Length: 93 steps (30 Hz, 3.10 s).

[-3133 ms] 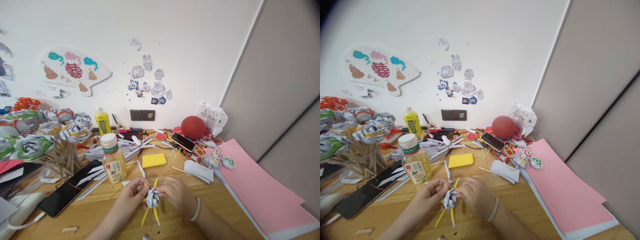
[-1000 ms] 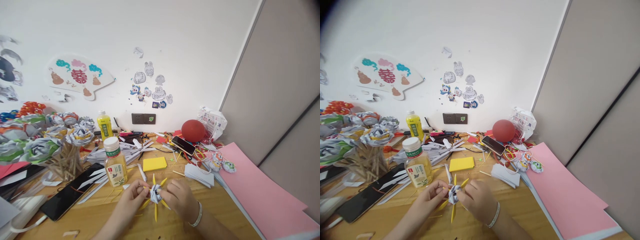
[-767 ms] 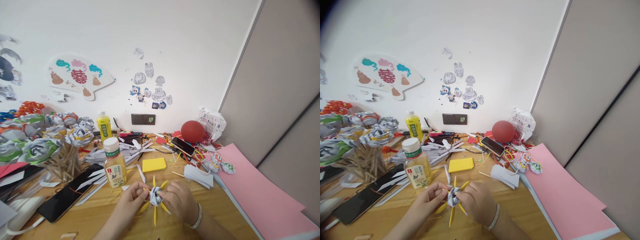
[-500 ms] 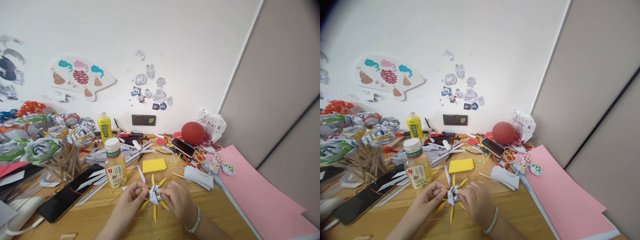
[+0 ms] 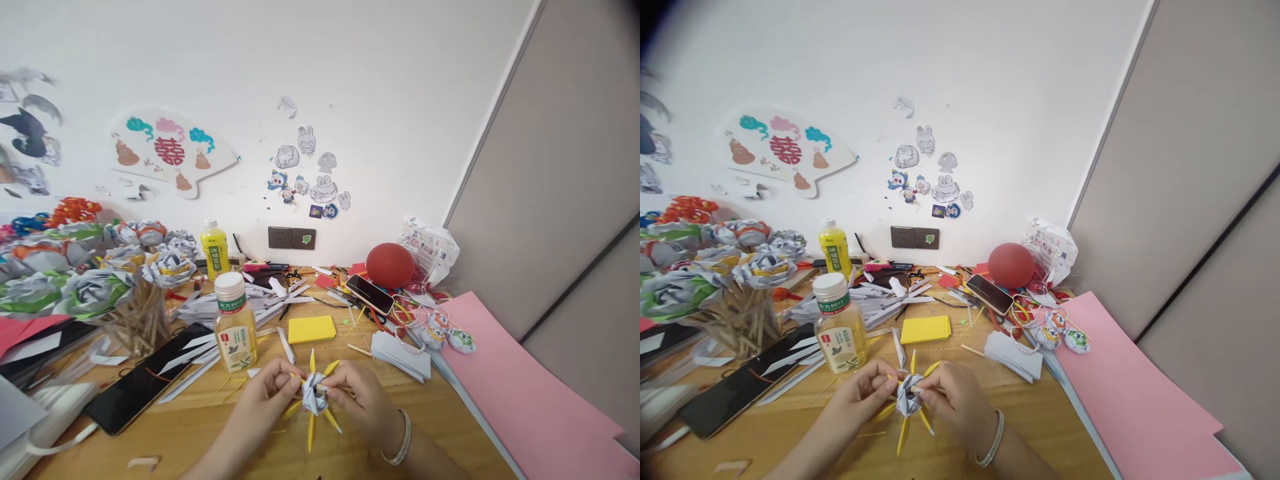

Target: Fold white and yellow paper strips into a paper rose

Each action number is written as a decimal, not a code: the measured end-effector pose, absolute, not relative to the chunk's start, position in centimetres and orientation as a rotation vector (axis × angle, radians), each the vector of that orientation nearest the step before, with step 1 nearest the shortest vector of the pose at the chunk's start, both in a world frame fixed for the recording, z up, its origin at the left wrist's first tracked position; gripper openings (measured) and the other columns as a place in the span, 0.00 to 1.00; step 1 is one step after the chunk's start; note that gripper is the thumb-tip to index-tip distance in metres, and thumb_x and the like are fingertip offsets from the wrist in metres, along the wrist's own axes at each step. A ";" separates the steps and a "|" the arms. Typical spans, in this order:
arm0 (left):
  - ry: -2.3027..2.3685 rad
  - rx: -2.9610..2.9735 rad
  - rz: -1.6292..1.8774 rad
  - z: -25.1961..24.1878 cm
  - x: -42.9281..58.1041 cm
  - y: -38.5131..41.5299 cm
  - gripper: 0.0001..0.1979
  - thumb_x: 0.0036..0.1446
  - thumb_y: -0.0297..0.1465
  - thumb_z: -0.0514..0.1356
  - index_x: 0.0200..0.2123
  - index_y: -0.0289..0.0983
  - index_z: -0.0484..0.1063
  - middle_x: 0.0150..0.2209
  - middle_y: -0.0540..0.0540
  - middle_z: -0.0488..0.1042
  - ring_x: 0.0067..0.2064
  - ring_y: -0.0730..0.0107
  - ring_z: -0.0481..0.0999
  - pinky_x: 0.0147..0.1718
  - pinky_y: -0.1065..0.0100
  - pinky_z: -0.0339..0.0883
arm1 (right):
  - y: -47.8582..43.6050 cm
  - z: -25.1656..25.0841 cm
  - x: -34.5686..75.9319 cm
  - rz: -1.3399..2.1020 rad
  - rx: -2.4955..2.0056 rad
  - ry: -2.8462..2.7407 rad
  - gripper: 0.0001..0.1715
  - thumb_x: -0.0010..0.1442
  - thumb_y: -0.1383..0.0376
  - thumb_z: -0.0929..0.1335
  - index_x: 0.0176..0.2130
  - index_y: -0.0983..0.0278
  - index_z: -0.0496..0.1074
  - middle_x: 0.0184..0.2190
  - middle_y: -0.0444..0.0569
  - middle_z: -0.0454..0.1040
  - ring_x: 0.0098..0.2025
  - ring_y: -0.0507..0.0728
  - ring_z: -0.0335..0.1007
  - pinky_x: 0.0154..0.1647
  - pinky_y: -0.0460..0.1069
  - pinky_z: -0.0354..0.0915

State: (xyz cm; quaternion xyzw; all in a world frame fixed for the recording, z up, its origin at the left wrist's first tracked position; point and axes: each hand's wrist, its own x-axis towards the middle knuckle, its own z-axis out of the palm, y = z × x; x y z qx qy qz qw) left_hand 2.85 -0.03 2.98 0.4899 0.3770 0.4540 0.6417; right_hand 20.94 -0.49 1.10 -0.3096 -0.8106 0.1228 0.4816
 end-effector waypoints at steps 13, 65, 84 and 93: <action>0.900 1.117 1.040 2.7 2.8 -0.1 0.22 0.35 0.47 0.68 0.24 0.35 0.69 0.21 0.49 0.74 0.25 0.72 0.71 0.28 0.72 0.64 | -0.8 0.8 20.8 -0.245 -0.758 -2.044 0.17 0.67 0.61 0.54 0.34 0.63 0.66 0.23 0.46 0.73 0.23 0.54 0.63 0.24 0.48 0.56; 1.025 1.183 1.125 4.5 2.9 -0.8 0.21 0.35 0.48 0.67 0.22 0.37 0.68 0.20 0.50 0.74 0.25 0.68 0.73 0.27 0.71 0.66 | -1.0 1.9 20.3 0.247 -0.892 -1.814 0.19 0.64 0.58 0.60 0.27 0.64 0.68 0.22 0.45 0.67 0.27 0.52 0.61 0.29 0.47 0.56; 0.952 1.054 1.071 4.1 3.0 -0.6 0.22 0.33 0.48 0.68 0.21 0.36 0.68 0.18 0.52 0.73 0.23 0.72 0.70 0.27 0.73 0.63 | -0.8 1.8 20.1 0.418 -0.907 -1.685 0.15 0.60 0.60 0.64 0.26 0.64 0.70 0.21 0.44 0.67 0.25 0.52 0.62 0.27 0.45 0.59; 1.036 1.017 1.070 4.0 3.0 -0.4 0.24 0.29 0.49 0.69 0.22 0.36 0.69 0.19 0.52 0.73 0.23 0.74 0.69 0.23 0.76 0.59 | -1.0 2.7 21.2 0.573 -0.879 -1.695 0.12 0.63 0.64 0.60 0.39 0.62 0.71 0.25 0.45 0.71 0.29 0.53 0.68 0.33 0.47 0.64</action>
